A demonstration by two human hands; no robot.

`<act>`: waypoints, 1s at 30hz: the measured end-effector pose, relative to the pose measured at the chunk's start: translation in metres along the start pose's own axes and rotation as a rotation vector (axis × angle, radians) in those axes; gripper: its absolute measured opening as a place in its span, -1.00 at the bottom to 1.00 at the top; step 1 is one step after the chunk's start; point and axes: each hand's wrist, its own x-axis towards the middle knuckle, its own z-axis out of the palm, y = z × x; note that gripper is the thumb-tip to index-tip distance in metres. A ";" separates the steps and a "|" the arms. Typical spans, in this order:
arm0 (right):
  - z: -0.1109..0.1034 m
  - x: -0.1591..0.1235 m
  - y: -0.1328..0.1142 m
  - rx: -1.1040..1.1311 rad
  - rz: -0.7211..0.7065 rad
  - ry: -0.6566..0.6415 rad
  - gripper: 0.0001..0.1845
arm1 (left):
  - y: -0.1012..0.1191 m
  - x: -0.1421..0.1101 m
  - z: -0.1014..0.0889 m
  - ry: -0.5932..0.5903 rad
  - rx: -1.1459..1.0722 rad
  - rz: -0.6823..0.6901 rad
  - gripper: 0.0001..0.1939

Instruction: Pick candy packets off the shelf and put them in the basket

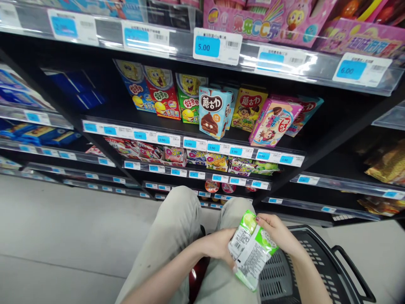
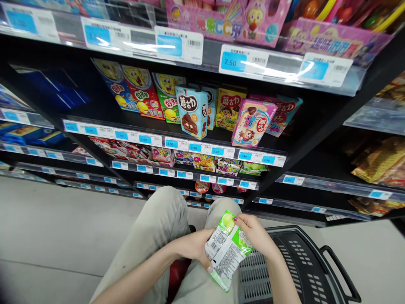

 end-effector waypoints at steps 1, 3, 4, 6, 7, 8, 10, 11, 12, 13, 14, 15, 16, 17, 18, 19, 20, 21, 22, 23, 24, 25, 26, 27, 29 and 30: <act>-0.002 -0.002 -0.002 0.026 -0.009 0.000 -0.57 | -0.001 0.000 0.000 -0.010 -0.015 -0.003 -0.14; -0.007 -0.008 -0.007 0.071 -0.018 0.004 -0.59 | -0.001 -0.001 -0.001 -0.024 -0.046 -0.011 -0.17; -0.010 -0.012 -0.010 0.087 -0.017 0.008 -0.61 | -0.002 -0.001 -0.001 -0.028 -0.054 -0.019 -0.19; -0.016 -0.021 -0.014 0.113 -0.009 -0.002 -0.63 | -0.001 -0.001 -0.002 -0.030 -0.049 -0.029 -0.20; -0.018 -0.026 -0.016 0.129 -0.008 -0.012 -0.63 | 0.000 -0.002 -0.002 -0.032 -0.039 -0.030 -0.20; -0.019 -0.030 -0.016 0.149 -0.011 -0.024 -0.63 | 0.001 -0.002 -0.002 -0.034 -0.024 -0.030 -0.19; -0.018 -0.035 -0.016 0.193 -0.015 -0.028 -0.63 | 0.004 -0.002 -0.002 -0.034 -0.001 -0.023 -0.18; -0.016 -0.037 -0.015 0.214 -0.015 -0.014 -0.64 | 0.006 -0.002 -0.002 -0.035 0.004 -0.017 -0.17; -0.014 -0.037 -0.014 0.231 -0.012 0.008 -0.65 | 0.007 -0.002 -0.002 -0.033 0.006 -0.010 -0.17; -0.012 -0.038 -0.014 0.244 -0.010 0.034 -0.67 | 0.008 -0.002 -0.001 -0.031 0.009 -0.004 -0.16; -0.010 -0.038 -0.013 0.253 -0.010 0.062 -0.68 | 0.008 -0.002 -0.001 -0.026 0.009 0.003 -0.16; -0.008 -0.038 -0.012 0.260 -0.012 0.089 -0.69 | 0.009 -0.002 -0.001 -0.021 0.011 0.009 -0.16; -0.006 -0.038 -0.012 0.265 -0.015 0.114 -0.70 | 0.009 -0.003 -0.001 -0.015 0.016 0.011 -0.16; -0.004 -0.038 -0.012 0.269 -0.019 0.135 -0.70 | 0.009 -0.003 -0.001 -0.009 0.019 0.011 -0.17; -0.003 -0.039 -0.012 0.271 -0.023 0.151 -0.70 | 0.009 -0.003 -0.001 -0.005 0.018 0.009 -0.18; -0.003 -0.039 -0.012 0.270 -0.028 0.160 -0.70 | 0.008 -0.003 -0.001 0.000 0.016 0.009 -0.20; -0.003 -0.040 -0.013 0.266 -0.031 0.163 -0.70 | 0.008 -0.003 -0.001 0.005 0.016 0.010 -0.20; -0.003 -0.041 -0.013 0.261 -0.035 0.158 -0.69 | 0.008 -0.003 -0.001 0.005 0.018 0.009 -0.21; -0.003 -0.042 -0.015 0.257 -0.038 0.141 -0.68 | 0.008 -0.003 -0.001 0.003 0.019 0.006 -0.21; -0.004 -0.043 -0.016 0.250 -0.041 0.114 -0.66 | 0.008 -0.003 -0.002 0.000 0.022 0.003 -0.21; -0.004 -0.044 -0.017 0.240 -0.040 0.084 -0.63 | 0.008 -0.003 -0.001 -0.004 0.026 -0.001 -0.20; -0.004 -0.044 -0.019 0.224 -0.036 0.062 -0.61 | 0.008 -0.003 -0.001 -0.008 0.030 -0.006 -0.20; -0.003 -0.043 -0.020 0.202 -0.029 0.054 -0.59 | 0.008 -0.002 -0.001 -0.010 0.040 -0.011 -0.21; -0.003 -0.042 -0.021 0.178 -0.018 0.059 -0.58 | 0.008 -0.002 -0.001 -0.007 0.057 -0.017 -0.21; -0.001 -0.038 -0.021 0.139 0.008 0.100 -0.58 | 0.006 -0.002 -0.001 -0.001 0.112 -0.031 -0.22; 0.001 -0.036 -0.020 0.129 0.019 0.121 -0.59 | 0.005 -0.001 -0.002 0.005 0.140 -0.035 -0.23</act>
